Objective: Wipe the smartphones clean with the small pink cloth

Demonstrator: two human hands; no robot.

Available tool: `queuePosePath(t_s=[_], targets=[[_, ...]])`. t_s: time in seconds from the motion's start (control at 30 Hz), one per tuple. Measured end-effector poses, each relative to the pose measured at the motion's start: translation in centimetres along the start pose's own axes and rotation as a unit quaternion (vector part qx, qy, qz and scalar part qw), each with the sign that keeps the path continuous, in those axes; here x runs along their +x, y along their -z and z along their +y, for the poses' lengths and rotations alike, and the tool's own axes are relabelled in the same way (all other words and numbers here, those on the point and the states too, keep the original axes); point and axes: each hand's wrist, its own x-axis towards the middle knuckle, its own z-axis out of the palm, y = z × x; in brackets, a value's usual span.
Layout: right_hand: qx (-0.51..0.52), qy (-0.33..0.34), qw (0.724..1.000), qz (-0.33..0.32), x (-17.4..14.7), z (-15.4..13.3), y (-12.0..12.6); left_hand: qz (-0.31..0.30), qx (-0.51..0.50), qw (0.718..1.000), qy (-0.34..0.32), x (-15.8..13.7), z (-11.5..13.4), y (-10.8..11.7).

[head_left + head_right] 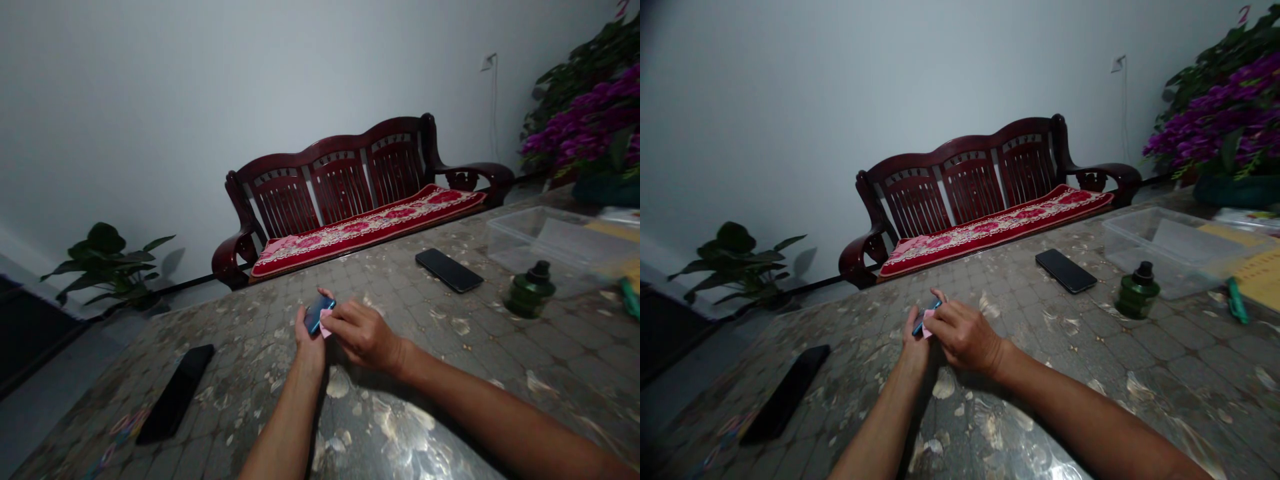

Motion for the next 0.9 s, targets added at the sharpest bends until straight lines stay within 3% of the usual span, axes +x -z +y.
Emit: queuePosePath(t_s=[0.1,0.33,0.5,0.67,0.77,0.9], targets=[[0.002,0.018,1.0,0.012,0.3,-0.2,0.3,-0.033,-0.006,0.999,0.001,-0.1,0.2,0.2],[0.1,-0.026,0.99,0.097,1.0,0.1,1.4,-0.155,-0.071,0.985,-0.012,-1.3,0.8,-1.4],[0.117,0.003,0.99,0.075,0.9,-0.2,1.5,-0.198,-0.043,0.979,0.002,-2.1,0.1,-2.0],[0.071,-0.014,0.995,0.065,0.7,0.5,1.6,-0.236,-0.008,0.97,0.049,-1.7,-0.6,-1.4],[0.039,-0.036,0.997,0.047,0.6,1.3,1.7,-0.237,0.003,0.968,0.079,-1.5,-1.0,-1.2],[0.032,-0.105,0.994,0.029,0.4,2.7,1.7,-0.185,-0.01,0.976,0.114,-2.0,-1.5,-1.5]])
